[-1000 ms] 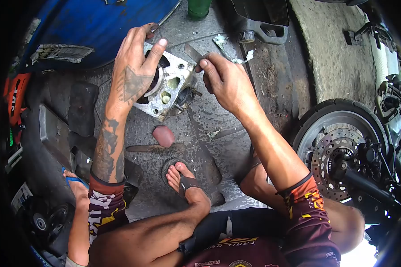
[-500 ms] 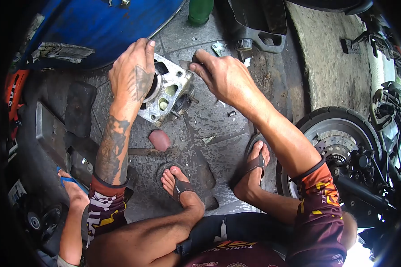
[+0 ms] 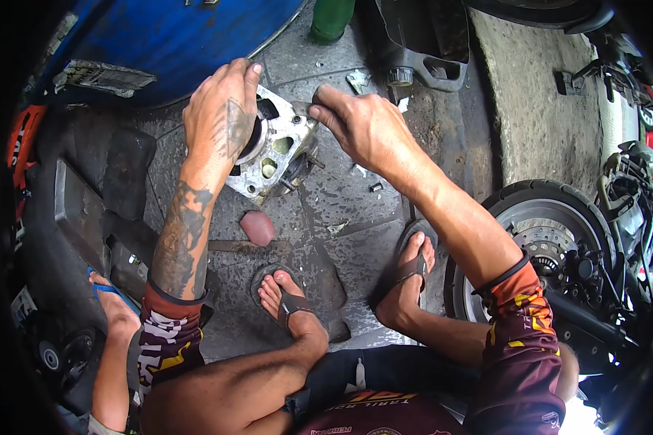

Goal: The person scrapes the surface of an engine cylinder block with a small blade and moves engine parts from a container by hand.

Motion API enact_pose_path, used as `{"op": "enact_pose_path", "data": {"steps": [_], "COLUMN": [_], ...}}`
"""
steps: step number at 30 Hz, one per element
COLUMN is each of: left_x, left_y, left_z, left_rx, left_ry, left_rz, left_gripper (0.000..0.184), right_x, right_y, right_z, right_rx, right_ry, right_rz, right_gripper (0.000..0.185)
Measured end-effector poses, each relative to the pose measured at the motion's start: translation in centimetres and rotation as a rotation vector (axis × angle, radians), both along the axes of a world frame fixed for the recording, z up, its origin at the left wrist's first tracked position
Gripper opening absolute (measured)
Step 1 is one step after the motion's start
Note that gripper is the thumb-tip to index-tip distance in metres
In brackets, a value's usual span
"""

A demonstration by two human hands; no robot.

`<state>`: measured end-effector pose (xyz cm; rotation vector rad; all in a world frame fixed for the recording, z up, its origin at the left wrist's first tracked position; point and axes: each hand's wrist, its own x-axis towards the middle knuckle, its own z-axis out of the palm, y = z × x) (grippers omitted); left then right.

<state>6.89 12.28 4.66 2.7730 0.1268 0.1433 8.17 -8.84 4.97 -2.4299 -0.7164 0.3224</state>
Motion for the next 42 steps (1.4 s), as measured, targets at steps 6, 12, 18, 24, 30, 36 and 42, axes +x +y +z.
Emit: {"op": "enact_pose_path", "data": {"steps": [6,12,18,24,30,36,42], "left_x": [-0.1,0.0,0.0,-0.1,-0.1,0.0,0.0], "left_y": [0.1,0.1,0.1,0.1,0.0,0.0,0.0], "left_z": [0.2,0.0,0.2,0.2,-0.1,0.3,0.2], "left_rx": [-0.015,-0.025,-0.055,-0.065,-0.048,-0.04,-0.064], "left_ry": [0.011,0.005,0.018,0.013,-0.088,0.048,0.021], "left_rz": [0.005,0.012,0.023,0.013,0.0,0.038,0.041], "left_gripper": [0.039,0.04,0.042,0.042,0.035,0.041,0.04], "right_x": [0.4,-0.7,-0.6,0.1,0.0,-0.4,-0.4], "right_y": [0.3,-0.4,0.0,0.3,0.3,0.2,-0.2], "right_z": [-0.5,-1.1,-0.3,-0.1,0.0,-0.4,0.1], "right_rx": [0.004,0.069,0.099,0.073,0.064,0.092,0.026], "right_ry": [-0.084,-0.039,-0.024,-0.038,-0.059,-0.022,-0.002], "right_rz": [-0.015,-0.164,-0.094,-0.014,-0.005,-0.037,-0.035], "right_gripper": [0.025,0.023,0.021,0.021,0.022,0.019,0.02]}}
